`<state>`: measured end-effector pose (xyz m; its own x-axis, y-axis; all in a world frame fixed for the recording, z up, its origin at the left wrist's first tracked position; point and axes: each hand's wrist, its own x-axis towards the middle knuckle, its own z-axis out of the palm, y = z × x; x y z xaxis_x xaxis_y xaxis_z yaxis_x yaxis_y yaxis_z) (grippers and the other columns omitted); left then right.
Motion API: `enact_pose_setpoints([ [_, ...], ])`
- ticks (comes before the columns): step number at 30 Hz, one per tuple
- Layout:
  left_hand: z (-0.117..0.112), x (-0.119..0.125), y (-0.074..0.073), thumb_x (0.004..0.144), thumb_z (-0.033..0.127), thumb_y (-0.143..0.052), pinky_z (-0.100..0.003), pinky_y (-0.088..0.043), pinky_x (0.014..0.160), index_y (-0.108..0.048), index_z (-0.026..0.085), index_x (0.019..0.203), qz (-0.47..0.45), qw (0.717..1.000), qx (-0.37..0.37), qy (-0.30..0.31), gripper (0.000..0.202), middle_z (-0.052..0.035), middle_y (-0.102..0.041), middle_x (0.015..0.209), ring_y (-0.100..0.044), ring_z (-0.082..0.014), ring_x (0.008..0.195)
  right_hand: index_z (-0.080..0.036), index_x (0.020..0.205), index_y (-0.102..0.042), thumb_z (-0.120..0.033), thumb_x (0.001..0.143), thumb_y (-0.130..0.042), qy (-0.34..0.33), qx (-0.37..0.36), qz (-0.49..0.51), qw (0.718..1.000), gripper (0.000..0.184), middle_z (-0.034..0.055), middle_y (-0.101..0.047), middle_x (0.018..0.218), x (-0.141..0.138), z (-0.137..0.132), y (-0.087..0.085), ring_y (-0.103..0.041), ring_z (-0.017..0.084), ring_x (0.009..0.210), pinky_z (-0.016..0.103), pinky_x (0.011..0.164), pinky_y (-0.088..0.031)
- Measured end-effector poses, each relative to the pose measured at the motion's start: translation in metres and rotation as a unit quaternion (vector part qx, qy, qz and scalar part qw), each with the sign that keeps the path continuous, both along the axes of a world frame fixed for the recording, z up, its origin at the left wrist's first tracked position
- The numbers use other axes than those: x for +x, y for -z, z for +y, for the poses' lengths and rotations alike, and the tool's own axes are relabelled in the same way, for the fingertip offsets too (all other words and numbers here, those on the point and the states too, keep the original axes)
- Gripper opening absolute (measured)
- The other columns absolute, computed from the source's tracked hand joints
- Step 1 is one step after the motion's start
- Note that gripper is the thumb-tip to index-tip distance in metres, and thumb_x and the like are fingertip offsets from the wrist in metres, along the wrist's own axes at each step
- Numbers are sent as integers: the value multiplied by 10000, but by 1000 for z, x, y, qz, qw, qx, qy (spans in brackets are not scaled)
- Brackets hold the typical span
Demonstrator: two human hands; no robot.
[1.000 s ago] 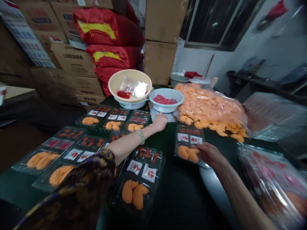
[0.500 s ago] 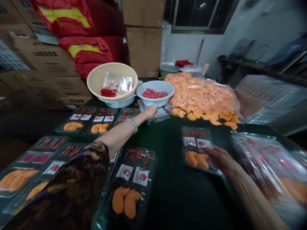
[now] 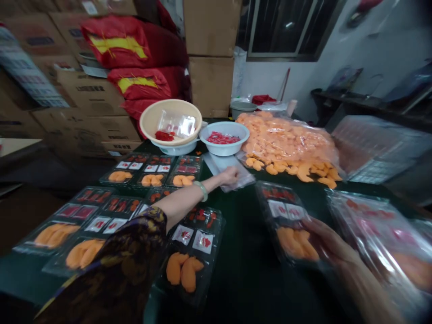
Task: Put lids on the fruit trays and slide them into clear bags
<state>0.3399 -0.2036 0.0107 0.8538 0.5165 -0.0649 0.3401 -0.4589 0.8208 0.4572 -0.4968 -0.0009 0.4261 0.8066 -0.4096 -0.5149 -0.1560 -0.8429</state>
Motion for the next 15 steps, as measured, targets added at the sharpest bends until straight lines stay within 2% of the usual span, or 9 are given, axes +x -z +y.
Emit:
enact_pose_setpoints([
  [3, -31, -4, -10, 600, 78, -663, -245, -421, 667, -567, 142, 514, -15, 994, 42, 96, 143, -6, -597, 606, -565, -172, 718, -220, 851, -672, -230, 671, -720, -73, 26, 52, 996, 187, 38, -663, 685, -24, -4, -10, -634, 148, 616, 220, 596, -524],
  [6, -65, -14, -12, 710, 148, -617, -223, -432, 688, -657, 160, 665, -30, 978, 35, 206, 61, 2, -653, 724, -580, -145, 724, -213, 956, -658, -231, 667, -724, -140, 47, 93, 985, 297, 37, -674, 714, -52, -11, -19, -650, 157, 654, 246, 647, -519],
  [8, -82, -23, -7, 776, 185, -565, -212, -434, 680, -677, 154, 757, -56, 961, 55, 265, 117, -12, -663, 763, -584, -130, 716, -184, 1000, -642, -220, 653, -726, -162, 57, 95, 981, 359, 60, -691, 781, -64, -20, -19, -666, 185, 714, 283, 704, -518],
  [11, -93, -33, 3, 784, 190, -570, -200, -420, 651, -668, 110, 780, -89, 948, 104, 288, 127, -40, -657, 751, -571, -117, 678, -148, 1026, -613, -213, 687, -696, -159, 59, 105, 980, 355, 73, -696, 802, -68, -43, -9, -670, 181, 701, 293, 701, -514],
  [15, -109, -36, 6, 827, 216, -525, -190, -393, 611, -649, 91, 755, -87, 947, 118, 286, 191, -45, -635, 707, -541, -102, 627, -142, 970, -586, -220, 744, -659, -140, 43, 75, 986, 250, 37, -671, 657, -68, -75, 10, -650, 152, 599, 255, 609, -504],
])
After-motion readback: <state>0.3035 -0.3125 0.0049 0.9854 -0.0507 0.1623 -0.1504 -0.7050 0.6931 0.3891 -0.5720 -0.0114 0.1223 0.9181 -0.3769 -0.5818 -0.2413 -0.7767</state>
